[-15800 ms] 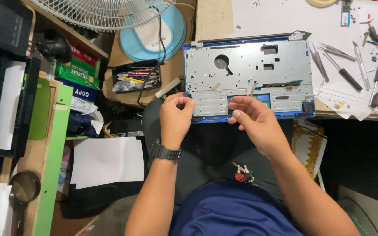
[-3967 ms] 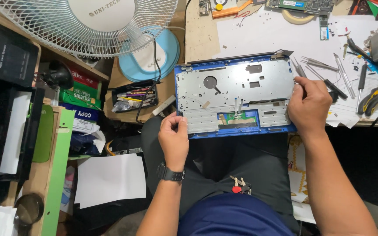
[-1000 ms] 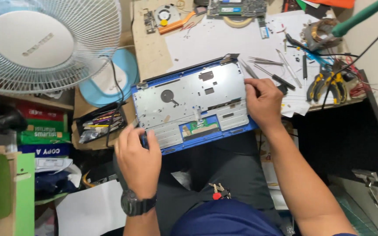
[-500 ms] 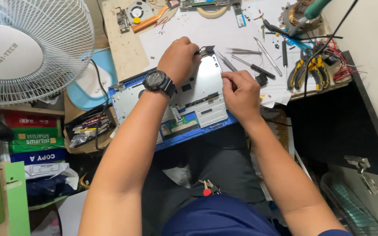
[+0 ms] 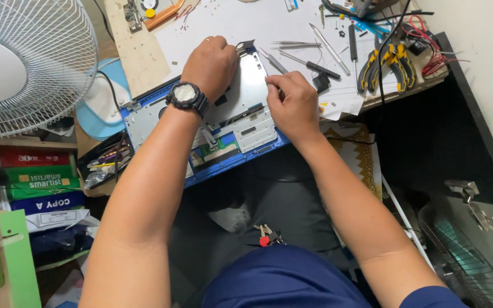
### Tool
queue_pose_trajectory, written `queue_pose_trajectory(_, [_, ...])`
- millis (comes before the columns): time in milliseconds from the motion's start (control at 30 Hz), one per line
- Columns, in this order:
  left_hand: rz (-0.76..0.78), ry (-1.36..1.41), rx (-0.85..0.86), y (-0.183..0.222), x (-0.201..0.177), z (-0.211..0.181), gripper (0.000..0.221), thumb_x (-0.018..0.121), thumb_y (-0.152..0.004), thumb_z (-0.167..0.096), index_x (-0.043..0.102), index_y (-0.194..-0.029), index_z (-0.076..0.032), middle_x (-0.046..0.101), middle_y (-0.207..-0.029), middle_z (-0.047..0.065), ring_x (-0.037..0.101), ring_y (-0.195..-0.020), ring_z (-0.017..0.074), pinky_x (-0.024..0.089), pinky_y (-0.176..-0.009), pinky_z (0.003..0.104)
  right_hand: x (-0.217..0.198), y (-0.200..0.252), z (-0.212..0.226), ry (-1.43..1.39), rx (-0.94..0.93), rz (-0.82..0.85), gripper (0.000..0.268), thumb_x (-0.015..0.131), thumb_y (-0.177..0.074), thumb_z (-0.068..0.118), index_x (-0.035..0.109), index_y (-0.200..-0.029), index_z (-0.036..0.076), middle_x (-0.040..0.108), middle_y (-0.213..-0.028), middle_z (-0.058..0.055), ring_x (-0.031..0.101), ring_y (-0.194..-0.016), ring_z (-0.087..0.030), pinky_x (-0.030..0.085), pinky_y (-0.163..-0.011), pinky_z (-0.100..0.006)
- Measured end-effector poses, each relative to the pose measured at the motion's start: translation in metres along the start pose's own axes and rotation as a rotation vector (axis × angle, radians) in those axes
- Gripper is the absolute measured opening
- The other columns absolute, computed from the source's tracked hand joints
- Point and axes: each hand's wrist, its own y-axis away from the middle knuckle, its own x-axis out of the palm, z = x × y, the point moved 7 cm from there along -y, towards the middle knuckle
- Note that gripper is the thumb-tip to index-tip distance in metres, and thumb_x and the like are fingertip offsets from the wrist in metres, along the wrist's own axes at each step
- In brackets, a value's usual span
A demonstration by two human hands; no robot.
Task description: Repairing a laptop by assembling internal components and routing cables inside the chassis.
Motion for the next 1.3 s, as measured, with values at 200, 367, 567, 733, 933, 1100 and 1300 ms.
queue_pose_trajectory(200, [-0.001,0.010,0.042,0.001,0.000,0.000,0.010,0.067,-0.093,-0.008,0.068,-0.084,-0.004,0.063,-0.089,0.015,0.062,-0.090,0.0332,0.054,-0.081,0.043,0.001,0.000,-0.004,-0.031,-0.001,-0.001,0.012,0.071,-0.092,0.001,0.076,-0.102,0.003,0.069,-0.092,-0.011,0.067,-0.066,-0.019,0.053,-0.060,-0.031])
queue_pose_trajectory(367, [-0.017,0.008,0.048,-0.001,0.001,0.003,0.011,0.066,-0.094,-0.007,0.069,-0.084,-0.004,0.063,-0.088,0.016,0.063,-0.090,0.0333,0.054,-0.082,0.043,0.000,0.000,-0.003,-0.029,0.003,0.001,0.011,0.071,-0.092,0.001,0.077,-0.102,0.002,0.070,-0.092,-0.010,0.067,-0.066,-0.016,0.054,-0.059,-0.029])
queue_pose_trajectory(567, [0.025,0.002,0.014,-0.002,0.000,0.003,0.012,0.066,-0.095,-0.008,0.074,-0.087,-0.003,0.065,-0.088,0.016,0.064,-0.088,0.0332,0.054,-0.082,0.043,0.001,0.002,-0.003,-0.041,0.029,0.013,0.011,0.071,-0.093,0.001,0.077,-0.102,0.001,0.070,-0.092,-0.009,0.067,-0.066,-0.014,0.053,-0.060,-0.028])
queue_pose_trajectory(733, [0.034,0.033,0.004,-0.004,-0.006,0.002,0.012,0.066,-0.094,-0.008,0.075,-0.087,-0.003,0.065,-0.087,0.017,0.064,-0.088,0.0341,0.054,-0.081,0.044,0.002,-0.002,-0.006,-0.065,0.039,0.007,0.011,0.071,-0.092,0.001,0.077,-0.101,0.002,0.071,-0.092,-0.009,0.068,-0.067,-0.013,0.054,-0.061,-0.027])
queue_pose_trajectory(933, [0.053,0.049,-0.018,-0.006,-0.003,0.004,0.016,0.067,-0.094,-0.010,0.074,-0.082,-0.003,0.065,-0.085,0.017,0.064,-0.086,0.0346,0.054,-0.081,0.045,0.002,-0.004,-0.005,-0.024,0.046,-0.005,0.011,0.071,-0.091,0.000,0.078,-0.100,0.002,0.070,-0.088,-0.009,0.067,-0.065,-0.013,0.054,-0.060,-0.027])
queue_pose_trajectory(1100, [0.055,0.071,-0.005,-0.008,-0.005,0.005,0.015,0.067,-0.093,-0.009,0.073,-0.082,-0.002,0.065,-0.084,0.018,0.064,-0.085,0.0353,0.054,-0.079,0.045,0.001,-0.004,-0.003,-0.030,0.027,-0.010,0.010,0.071,-0.092,0.001,0.077,-0.100,0.001,0.070,-0.089,-0.009,0.067,-0.066,-0.014,0.053,-0.061,-0.027])
queue_pose_trajectory(1300, [0.053,0.075,-0.035,-0.006,-0.004,0.004,0.015,0.067,-0.091,-0.010,0.072,-0.080,-0.002,0.065,-0.085,0.018,0.064,-0.086,0.0349,0.054,-0.080,0.045,0.004,-0.004,-0.002,0.052,0.013,0.018,0.011,0.071,-0.092,0.003,0.078,-0.100,0.002,0.069,-0.090,-0.011,0.067,-0.068,-0.021,0.054,-0.063,-0.033])
